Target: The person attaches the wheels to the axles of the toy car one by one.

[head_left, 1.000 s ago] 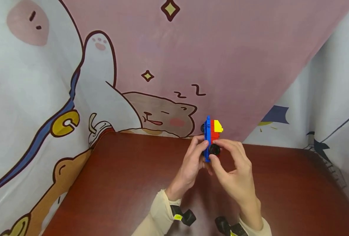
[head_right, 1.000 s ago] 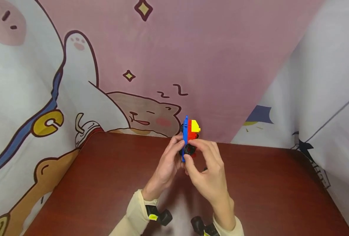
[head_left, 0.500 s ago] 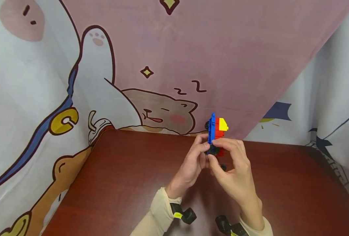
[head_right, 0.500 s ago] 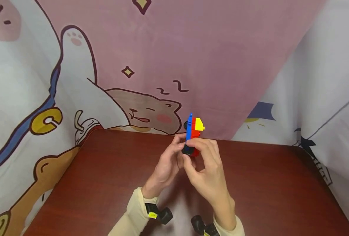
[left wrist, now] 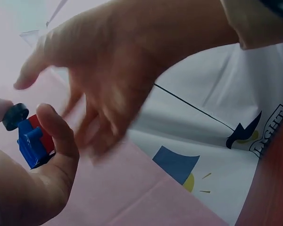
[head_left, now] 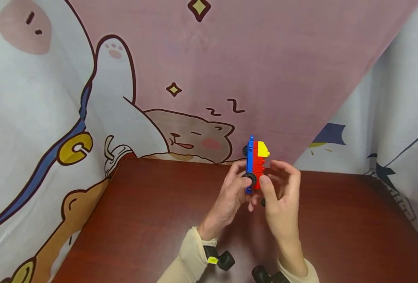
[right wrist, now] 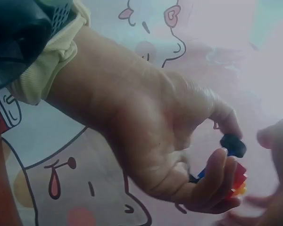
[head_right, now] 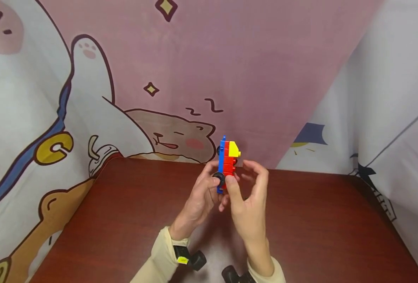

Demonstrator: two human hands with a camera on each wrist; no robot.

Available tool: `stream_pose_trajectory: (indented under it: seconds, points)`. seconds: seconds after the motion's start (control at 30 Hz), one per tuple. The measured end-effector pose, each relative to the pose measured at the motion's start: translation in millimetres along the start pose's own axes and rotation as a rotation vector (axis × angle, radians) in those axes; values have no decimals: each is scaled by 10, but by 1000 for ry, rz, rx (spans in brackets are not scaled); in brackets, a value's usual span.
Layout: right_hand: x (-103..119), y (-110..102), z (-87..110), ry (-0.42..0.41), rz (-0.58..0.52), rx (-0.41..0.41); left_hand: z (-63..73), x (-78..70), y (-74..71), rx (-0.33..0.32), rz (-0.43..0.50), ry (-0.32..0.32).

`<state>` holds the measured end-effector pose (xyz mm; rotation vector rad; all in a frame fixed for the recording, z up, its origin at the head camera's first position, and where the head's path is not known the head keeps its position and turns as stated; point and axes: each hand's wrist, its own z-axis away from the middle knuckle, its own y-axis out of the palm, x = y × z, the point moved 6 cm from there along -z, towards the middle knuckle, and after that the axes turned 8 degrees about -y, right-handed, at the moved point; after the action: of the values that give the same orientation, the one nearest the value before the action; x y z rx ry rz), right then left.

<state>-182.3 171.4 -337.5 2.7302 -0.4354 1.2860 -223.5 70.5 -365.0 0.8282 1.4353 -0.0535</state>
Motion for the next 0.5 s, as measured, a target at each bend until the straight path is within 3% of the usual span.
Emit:
stream_pose_trajectory:
  seconds: [0.1, 0.17, 0.5]
  points:
    - [-146, 83, 56, 255, -29, 98, 5, 14, 19, 15, 7, -3]
    - [-197, 124, 76, 320, -14, 166, 5, 21, 34, 30, 14, -2]
    - [-162, 89, 47, 283, -70, 156, -9, 17, 97, 172, 0, 30]
